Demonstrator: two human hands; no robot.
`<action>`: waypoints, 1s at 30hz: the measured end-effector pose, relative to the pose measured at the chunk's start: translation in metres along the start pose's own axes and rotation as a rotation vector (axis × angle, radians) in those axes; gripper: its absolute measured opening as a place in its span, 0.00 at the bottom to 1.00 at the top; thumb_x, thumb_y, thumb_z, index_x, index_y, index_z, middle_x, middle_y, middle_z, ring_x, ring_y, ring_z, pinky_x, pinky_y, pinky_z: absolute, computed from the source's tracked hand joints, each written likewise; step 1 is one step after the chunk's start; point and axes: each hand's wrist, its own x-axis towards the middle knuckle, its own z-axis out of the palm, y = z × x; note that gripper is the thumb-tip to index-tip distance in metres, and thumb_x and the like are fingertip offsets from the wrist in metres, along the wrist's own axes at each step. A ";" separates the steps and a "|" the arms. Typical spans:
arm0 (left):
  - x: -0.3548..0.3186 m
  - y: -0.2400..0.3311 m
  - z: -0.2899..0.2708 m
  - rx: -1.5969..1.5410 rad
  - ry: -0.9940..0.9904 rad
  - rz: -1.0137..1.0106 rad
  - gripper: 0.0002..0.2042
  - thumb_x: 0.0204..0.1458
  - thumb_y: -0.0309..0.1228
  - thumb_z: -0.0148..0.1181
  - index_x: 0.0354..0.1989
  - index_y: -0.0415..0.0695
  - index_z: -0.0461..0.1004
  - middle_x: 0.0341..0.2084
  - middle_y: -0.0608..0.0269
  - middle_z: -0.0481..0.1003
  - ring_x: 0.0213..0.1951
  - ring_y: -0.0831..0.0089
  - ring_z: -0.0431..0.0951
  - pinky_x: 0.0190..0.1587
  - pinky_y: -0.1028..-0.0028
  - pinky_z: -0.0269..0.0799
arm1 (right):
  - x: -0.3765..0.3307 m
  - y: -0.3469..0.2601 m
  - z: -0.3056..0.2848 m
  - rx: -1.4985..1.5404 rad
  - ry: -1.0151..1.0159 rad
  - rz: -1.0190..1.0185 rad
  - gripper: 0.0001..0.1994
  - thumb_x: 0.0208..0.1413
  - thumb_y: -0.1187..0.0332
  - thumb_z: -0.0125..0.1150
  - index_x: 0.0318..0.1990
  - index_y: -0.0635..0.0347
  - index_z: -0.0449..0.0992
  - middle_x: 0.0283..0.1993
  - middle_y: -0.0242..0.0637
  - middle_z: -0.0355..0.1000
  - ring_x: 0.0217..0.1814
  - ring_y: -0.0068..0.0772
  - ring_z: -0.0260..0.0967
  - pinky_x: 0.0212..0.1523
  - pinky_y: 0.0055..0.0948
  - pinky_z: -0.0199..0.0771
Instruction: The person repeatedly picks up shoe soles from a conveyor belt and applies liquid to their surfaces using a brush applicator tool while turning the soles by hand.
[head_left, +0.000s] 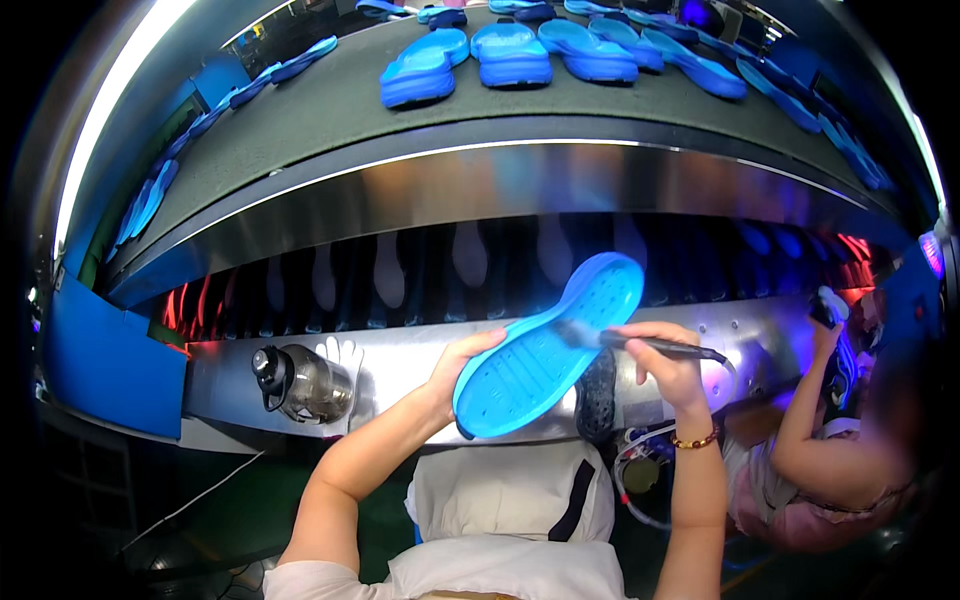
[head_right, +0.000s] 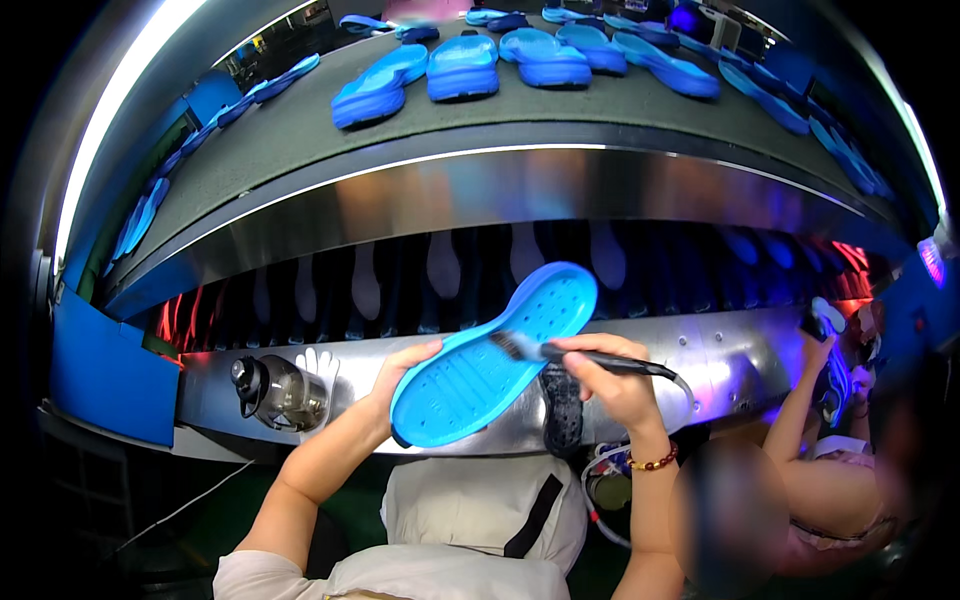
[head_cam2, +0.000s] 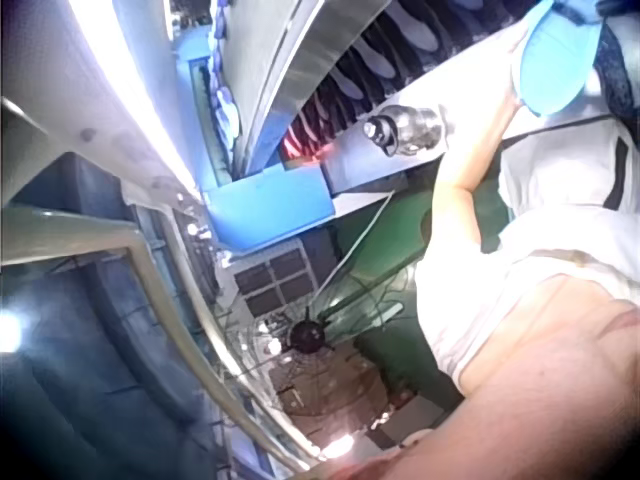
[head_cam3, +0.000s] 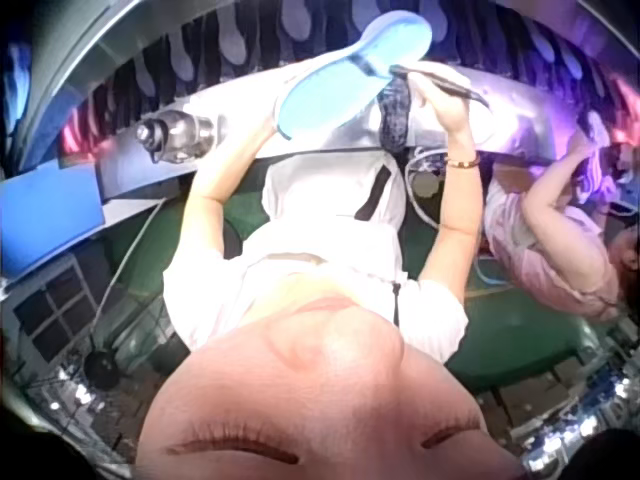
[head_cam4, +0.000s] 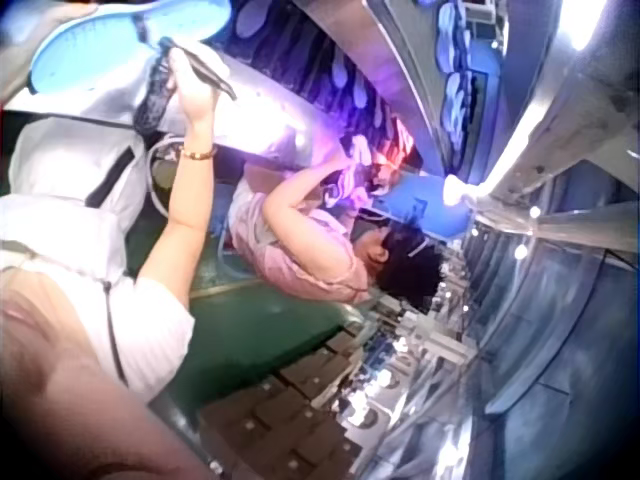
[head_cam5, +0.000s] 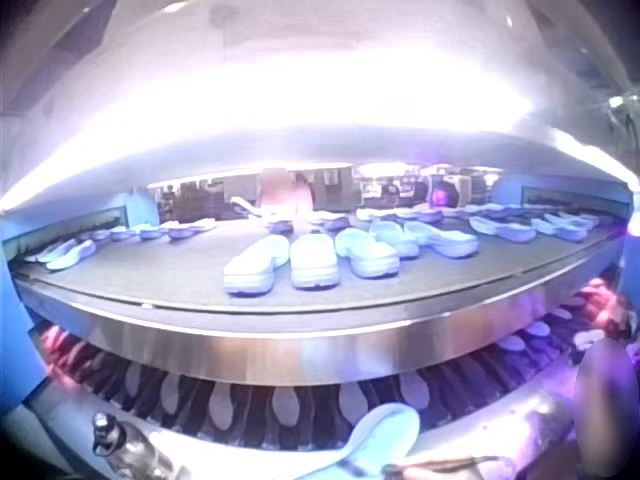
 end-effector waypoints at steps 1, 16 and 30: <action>-0.001 -0.005 -0.005 0.022 0.037 0.003 0.24 0.49 0.39 0.52 0.53 0.39 0.62 0.45 0.50 0.68 0.44 0.60 0.72 0.48 0.66 0.67 | 0.001 0.000 -0.004 -0.028 0.139 -0.061 0.09 0.47 0.76 0.56 0.38 0.66 0.75 0.26 0.34 0.72 0.14 0.13 0.58 0.15 0.12 0.59; -0.113 0.045 -0.050 0.183 -0.133 0.716 0.31 0.49 0.44 0.43 0.59 0.39 0.52 0.55 0.49 0.59 0.54 0.58 0.63 0.54 0.63 0.59 | -0.086 0.045 0.029 0.678 0.214 0.113 0.16 0.55 0.68 0.48 0.45 0.75 0.66 0.28 0.38 0.69 0.16 0.16 0.54 0.16 0.17 0.56; -0.025 0.244 0.034 0.810 0.395 1.225 0.29 0.47 0.47 0.52 0.53 0.40 0.58 0.53 0.50 0.60 0.54 0.61 0.60 0.48 0.62 0.63 | -0.089 0.097 0.032 0.791 0.533 0.477 0.14 0.58 0.63 0.45 0.47 0.61 0.66 0.22 0.35 0.66 0.17 0.24 0.60 0.15 0.19 0.61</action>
